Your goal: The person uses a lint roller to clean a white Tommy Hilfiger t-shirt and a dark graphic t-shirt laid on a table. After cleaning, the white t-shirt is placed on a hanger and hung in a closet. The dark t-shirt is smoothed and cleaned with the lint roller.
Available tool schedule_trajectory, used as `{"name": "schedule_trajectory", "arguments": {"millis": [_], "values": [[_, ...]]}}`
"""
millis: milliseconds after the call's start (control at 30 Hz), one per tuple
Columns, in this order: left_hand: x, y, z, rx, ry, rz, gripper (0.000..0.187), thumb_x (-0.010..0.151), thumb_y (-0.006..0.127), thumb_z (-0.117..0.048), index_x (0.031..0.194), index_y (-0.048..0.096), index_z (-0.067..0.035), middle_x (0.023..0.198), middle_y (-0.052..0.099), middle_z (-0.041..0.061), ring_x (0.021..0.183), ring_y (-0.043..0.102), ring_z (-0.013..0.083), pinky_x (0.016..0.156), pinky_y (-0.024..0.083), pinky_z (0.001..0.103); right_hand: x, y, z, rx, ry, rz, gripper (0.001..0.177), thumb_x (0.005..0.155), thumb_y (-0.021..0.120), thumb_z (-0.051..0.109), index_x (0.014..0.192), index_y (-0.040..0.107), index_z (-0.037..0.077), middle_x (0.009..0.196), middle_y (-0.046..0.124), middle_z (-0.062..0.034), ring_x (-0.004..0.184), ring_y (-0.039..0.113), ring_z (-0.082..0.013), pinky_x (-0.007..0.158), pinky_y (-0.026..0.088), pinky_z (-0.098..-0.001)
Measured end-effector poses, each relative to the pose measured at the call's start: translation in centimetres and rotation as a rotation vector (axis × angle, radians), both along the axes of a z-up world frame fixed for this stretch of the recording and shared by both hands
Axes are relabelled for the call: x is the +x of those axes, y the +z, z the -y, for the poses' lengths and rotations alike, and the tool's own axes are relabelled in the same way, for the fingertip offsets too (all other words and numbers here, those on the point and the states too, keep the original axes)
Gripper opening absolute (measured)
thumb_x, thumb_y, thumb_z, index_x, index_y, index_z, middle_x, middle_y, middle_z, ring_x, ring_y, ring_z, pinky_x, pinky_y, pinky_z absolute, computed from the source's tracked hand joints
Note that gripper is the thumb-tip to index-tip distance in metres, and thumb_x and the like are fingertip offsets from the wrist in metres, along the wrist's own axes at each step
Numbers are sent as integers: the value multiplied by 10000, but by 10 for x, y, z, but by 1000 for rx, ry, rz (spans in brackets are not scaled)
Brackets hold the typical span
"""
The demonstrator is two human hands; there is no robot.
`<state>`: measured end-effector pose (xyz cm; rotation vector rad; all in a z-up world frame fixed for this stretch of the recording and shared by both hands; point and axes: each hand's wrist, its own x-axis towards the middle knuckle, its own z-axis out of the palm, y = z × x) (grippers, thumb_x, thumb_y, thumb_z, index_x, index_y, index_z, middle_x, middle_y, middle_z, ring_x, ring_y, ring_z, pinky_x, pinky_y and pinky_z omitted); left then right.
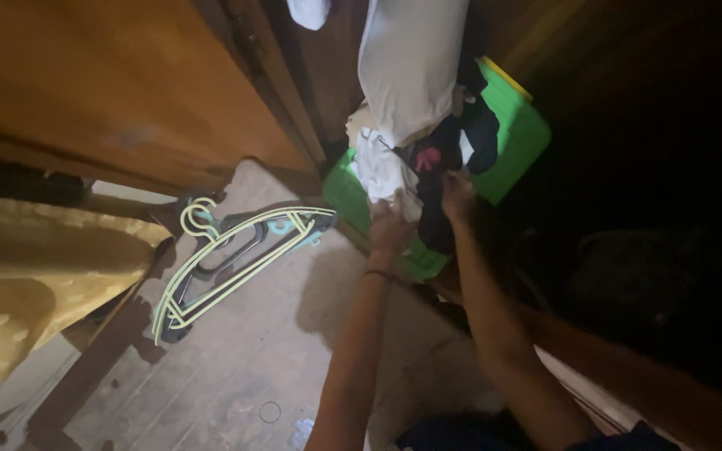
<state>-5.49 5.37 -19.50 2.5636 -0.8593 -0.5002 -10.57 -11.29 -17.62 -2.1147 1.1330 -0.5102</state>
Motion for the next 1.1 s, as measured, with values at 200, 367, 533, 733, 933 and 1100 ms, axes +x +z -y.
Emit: {"name": "schedule_trajectory", "arguments": {"millis": [200, 367, 533, 733, 933, 1100], "values": [[0, -6, -1, 59, -97, 127, 869, 892, 691, -544, 1626, 317, -265, 1486, 393, 320, 1379, 399, 502, 1209, 316, 588, 5, 12, 43, -12, 9, 122, 625, 1037, 566, 449, 1524, 592, 56, 1196, 549, -259, 1103, 542, -393, 974, 437, -433], [0, 27, 4, 118, -79, 274, 767, 866, 670, -437, 1544, 393, -207, 1655, 160, 260, 1470, 256, 531, 1097, 292, 610, 20, -1, 15, 140, 39, 53, 1005, 720, 870, 438, 1430, 400, -96, 1346, 543, -289, 1214, 546, -440, 997, 430, -446], [-4, 67, 5, -141, -138, 353, 701, 888, 687, -251, 1534, 457, -106, 1715, 194, 193, 1497, 317, 468, 1233, 303, 545, 6, -15, -4, 246, -253, 28, 536, 992, 661, 429, 1305, 672, -6, 1307, 705, -227, 1251, 658, -392, 1088, 481, -432], [-18, 120, 7, -356, -189, 161, 794, 842, 755, -180, 1540, 383, -103, 1615, 299, 244, 1466, 350, 479, 1206, 319, 542, -10, 43, 24, -65, -505, 654, 526, 1082, 552, 282, 1476, 464, -55, 1456, 579, -280, 1341, 582, -393, 1152, 430, -438], [-56, 211, 13, -657, -169, 6, 1132, 696, 896, -251, 1613, 244, -125, 1631, 301, 270, 1441, 399, 473, 1194, 369, 527, -37, 162, 12, -206, -317, 1040, 351, 1166, 558, 262, 1334, 550, -46, 1233, 633, -210, 1033, 623, -289, 977, 510, -412], [-85, 278, 1, -898, -85, 196, 1277, 610, 930, -288, 1593, 155, -36, 1615, 262, 318, 1455, 347, 515, 1184, 355, 550, -70, 247, -8, -385, -416, 1175, 553, 1126, 526, 349, 1524, 424, -21, 1392, 595, -212, 1078, 648, -273, 969, 565, -425]]}}
